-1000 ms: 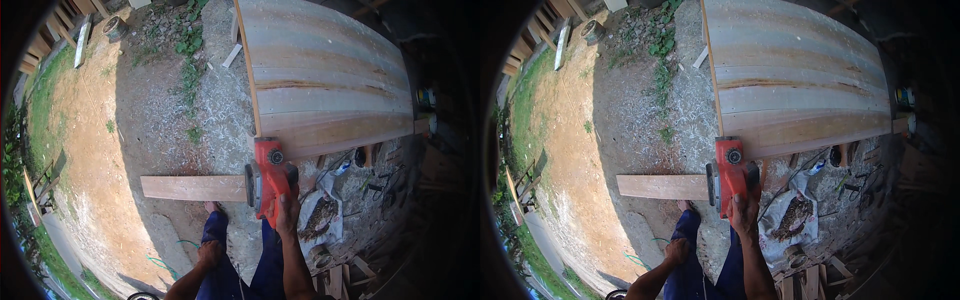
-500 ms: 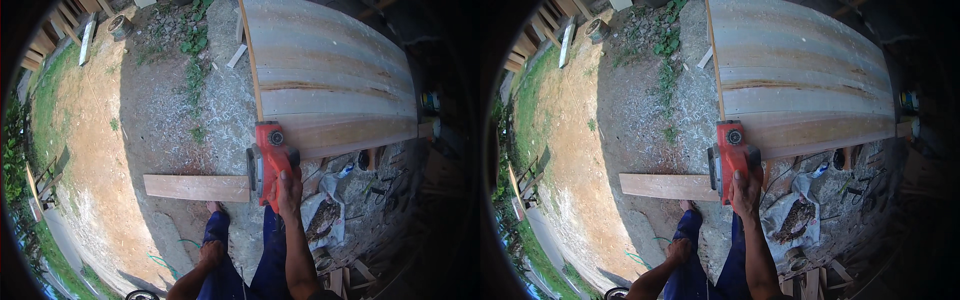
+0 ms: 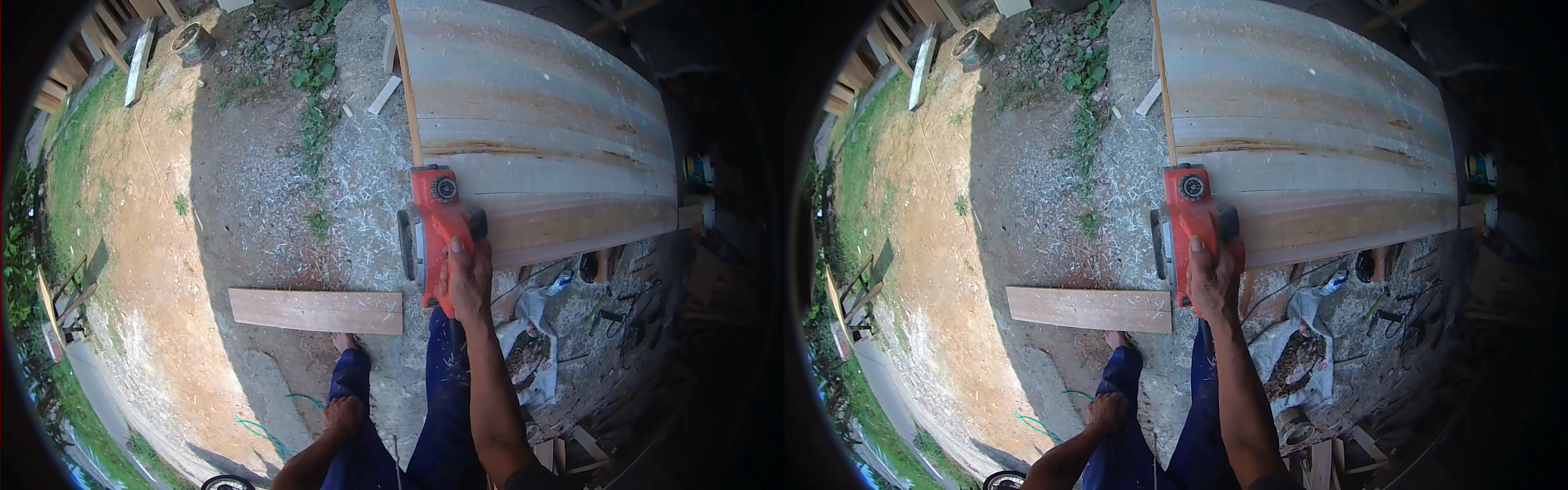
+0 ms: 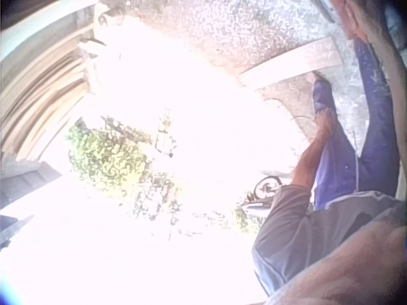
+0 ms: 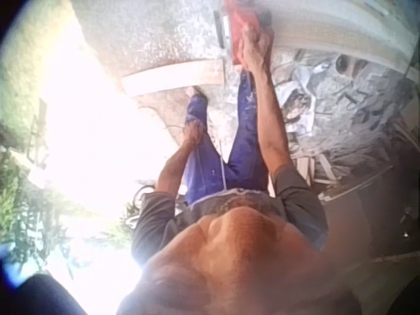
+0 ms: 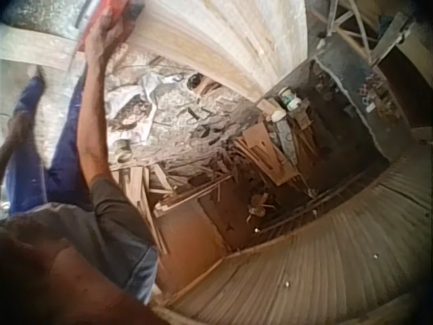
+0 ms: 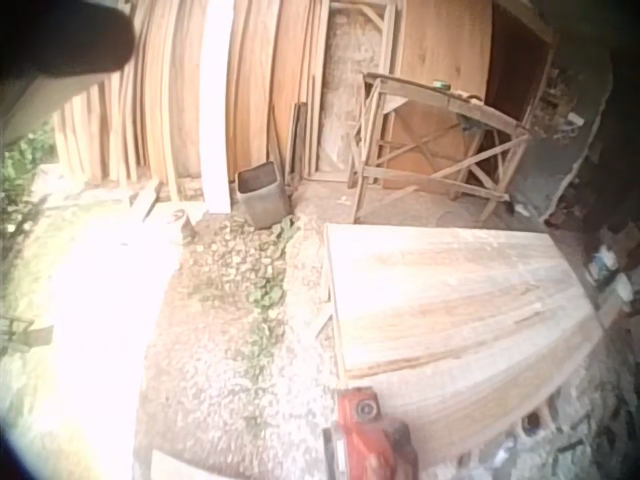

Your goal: The person hammers nails into a wooden board to attach a frame, then uses a power planer to smooth the board's surface. The person repositions the board and continues planing along its edges.

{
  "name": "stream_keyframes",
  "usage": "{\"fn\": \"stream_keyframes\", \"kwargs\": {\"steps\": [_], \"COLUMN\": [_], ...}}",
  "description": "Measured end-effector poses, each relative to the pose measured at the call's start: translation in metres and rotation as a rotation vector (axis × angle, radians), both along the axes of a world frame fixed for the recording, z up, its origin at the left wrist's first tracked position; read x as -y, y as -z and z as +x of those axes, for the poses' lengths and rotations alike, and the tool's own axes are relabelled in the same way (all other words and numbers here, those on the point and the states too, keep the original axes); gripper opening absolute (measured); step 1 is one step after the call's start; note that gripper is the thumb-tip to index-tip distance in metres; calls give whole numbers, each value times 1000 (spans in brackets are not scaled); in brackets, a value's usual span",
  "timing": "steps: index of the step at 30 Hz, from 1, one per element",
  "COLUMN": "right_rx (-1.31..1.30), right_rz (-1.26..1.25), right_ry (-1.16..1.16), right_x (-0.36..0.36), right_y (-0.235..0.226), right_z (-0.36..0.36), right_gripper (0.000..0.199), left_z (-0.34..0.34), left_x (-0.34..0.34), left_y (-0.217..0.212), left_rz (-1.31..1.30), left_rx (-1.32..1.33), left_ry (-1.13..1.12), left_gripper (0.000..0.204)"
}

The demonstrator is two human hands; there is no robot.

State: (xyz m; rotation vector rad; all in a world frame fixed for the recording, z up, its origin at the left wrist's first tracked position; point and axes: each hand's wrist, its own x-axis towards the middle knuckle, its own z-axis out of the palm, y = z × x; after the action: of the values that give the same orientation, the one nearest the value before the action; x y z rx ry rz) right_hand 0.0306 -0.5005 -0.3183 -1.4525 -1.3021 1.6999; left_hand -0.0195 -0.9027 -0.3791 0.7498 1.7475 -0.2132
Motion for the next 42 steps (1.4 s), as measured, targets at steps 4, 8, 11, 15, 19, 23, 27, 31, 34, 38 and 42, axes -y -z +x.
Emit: {"fn": "stream_keyframes", "kwargs": {"steps": [4,8,11,15,19,23,27,31,34,38,42], "right_rx": [46,146,185,150,124,111,89,122,138,164,152], "right_rz": [33,54,32,76,25,-29,-44,-13,40,99,41], "right_ry": [-24,-106,-121,-103,-133,-151,-121,-63,-80,-108,-110], "right_x": [-33,-75,-112,-165,-175,-119,-37,29,32,-24,-102], "right_y": [0,4,2,-2,-7,-5,-3,-5,-3,5,8], "right_z": [-23,-48,-76,-112,-120,-82,-27,10,10,-22,-77], "right_gripper": [42,51,58,58,54,53,49,50,52,54,53], "left_z": [-1,0,0,2,3,4,0,-3,-3,-4,-1], "left_x": [-3,-3,-3,-6,-14,-8,-8,-11,-13,-13,-12], "left_y": [-1,1,3,7,-1,2,5,7,7,9,6], "left_rz": [10,-14,-10,1,-4,-3,-20,-27,-25,-44,-56], "left_rx": [1,4,-7,-18,-28,-28,-18,-1,-2,8,-2], "left_ry": [-3,1,-19,-57,-58,-61,-57,-61,-50,-43,-71], "left_gripper": [35,35,35,33,31,32,33,33,34,34,36]}}
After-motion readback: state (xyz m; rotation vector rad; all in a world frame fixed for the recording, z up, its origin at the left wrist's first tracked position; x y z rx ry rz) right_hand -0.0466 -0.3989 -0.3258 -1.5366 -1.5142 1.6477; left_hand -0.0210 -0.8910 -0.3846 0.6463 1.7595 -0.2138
